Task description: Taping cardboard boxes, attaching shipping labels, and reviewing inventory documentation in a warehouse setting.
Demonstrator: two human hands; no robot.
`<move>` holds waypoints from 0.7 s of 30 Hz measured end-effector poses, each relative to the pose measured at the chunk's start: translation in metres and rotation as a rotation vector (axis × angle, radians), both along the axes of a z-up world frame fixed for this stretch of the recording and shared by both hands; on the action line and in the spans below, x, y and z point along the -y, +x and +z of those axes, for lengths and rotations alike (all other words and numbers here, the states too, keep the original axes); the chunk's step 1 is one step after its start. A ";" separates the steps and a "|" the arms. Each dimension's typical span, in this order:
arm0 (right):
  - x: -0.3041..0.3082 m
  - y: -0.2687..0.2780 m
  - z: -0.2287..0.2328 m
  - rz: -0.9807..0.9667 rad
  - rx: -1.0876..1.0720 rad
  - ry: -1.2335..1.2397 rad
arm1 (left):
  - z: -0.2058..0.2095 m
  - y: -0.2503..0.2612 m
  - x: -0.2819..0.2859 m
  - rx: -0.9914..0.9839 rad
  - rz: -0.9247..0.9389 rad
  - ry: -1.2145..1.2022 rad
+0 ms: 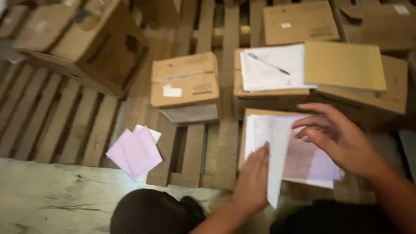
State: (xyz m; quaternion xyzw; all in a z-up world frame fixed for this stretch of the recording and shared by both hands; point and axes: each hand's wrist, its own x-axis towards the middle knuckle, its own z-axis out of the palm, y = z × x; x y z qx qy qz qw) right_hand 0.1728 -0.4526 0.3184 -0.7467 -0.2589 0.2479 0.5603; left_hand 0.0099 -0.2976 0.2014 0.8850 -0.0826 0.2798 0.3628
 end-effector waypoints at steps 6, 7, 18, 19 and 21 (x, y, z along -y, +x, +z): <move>0.015 -0.019 0.020 -0.171 0.551 -0.075 | 0.036 -0.009 -0.002 -0.356 -0.014 -0.466; 0.019 -0.022 0.018 -0.189 0.614 -0.062 | 0.038 -0.010 -0.002 -0.415 -0.019 -0.544; -0.005 -0.046 0.007 0.435 1.240 -0.005 | 0.024 -0.004 0.001 -0.172 -0.193 -0.557; 0.000 -0.045 0.001 0.376 1.195 0.000 | 0.018 -0.004 0.003 -0.237 -0.137 -0.542; 0.006 -0.045 -0.006 0.322 1.143 0.002 | 0.011 -0.006 0.007 -0.308 -0.079 -0.531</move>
